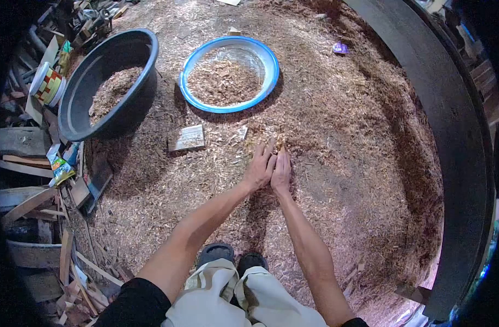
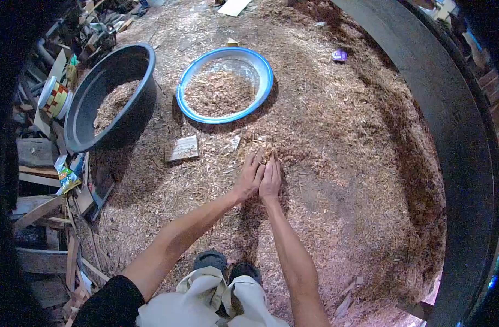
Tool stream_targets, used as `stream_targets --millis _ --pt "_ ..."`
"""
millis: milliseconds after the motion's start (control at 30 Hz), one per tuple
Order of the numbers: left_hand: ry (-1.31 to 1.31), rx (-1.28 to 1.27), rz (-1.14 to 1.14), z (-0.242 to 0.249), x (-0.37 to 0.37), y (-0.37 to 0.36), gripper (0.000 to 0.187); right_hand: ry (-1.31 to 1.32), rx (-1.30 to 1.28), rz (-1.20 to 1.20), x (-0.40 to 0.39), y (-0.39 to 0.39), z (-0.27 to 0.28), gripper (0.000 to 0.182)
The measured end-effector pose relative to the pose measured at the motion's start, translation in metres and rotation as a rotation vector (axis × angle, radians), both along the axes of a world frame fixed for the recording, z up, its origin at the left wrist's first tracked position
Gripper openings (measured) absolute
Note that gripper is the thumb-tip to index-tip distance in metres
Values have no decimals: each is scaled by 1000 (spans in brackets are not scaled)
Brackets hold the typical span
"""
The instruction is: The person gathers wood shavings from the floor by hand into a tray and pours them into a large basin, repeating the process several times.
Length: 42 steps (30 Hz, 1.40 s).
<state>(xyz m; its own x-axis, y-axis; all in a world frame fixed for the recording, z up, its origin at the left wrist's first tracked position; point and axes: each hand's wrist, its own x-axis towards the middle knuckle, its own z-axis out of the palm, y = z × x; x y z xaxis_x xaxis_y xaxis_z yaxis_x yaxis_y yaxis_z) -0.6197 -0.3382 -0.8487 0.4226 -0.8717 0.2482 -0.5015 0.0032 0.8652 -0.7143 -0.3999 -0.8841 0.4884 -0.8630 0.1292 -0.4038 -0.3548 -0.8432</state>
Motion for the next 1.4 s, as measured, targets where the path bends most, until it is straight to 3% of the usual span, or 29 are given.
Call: stream_targets --millis 167,233,300,367,400,500,567,633,667,700,767,800,967,1067,1233,1400 --pt "-186 -53 20 21 51 -3 25 -96 -224 52 61 -17 -5 49" --pt "-370 -224 116 38 80 -11 27 -168 -278 103 96 -27 10 48" --pt "-273 -259 183 36 117 -25 27 -245 -308 138 132 -35 45 43" --pt "-734 -244 207 34 159 -33 29 -163 -682 183 172 -52 48 39" --pt "-792 -281 234 36 180 -40 33 -215 -757 207 194 -59 63 36" --pt "-731 -304 231 49 236 -61 35 -241 -694 202 248 -74 83 36" --pt "-779 -268 232 49 261 -69 41 -217 -612 260 276 -94 79 45" --pt "-536 50 365 61 268 -76 51 -149 -432 260 292 -118 74 56" --pt "-461 171 321 61 276 -75 63 43 -515 294 294 -131 60 60" --pt "-453 175 316 63 279 -70 63 52 -511 292 295 -134 59 60" --pt "-596 442 404 72 283 -56 67 130 -339 250 293 -132 69 59" --pt "-618 461 363 58 291 -48 72 268 -246 220 280 -113 98 61" --pt "-707 387 275 22 288 -15 71 149 -398 249 217 -155 59 61" --pt "-775 257 141 7 256 10 71 246 -489 156 152 -189 45 59" --pt "-699 249 1 -23 185 34 74 666 -326 96 48 -205 36 57" --pt "-539 267 55 -34 139 51 75 648 -339 62 28 -213 14 59"
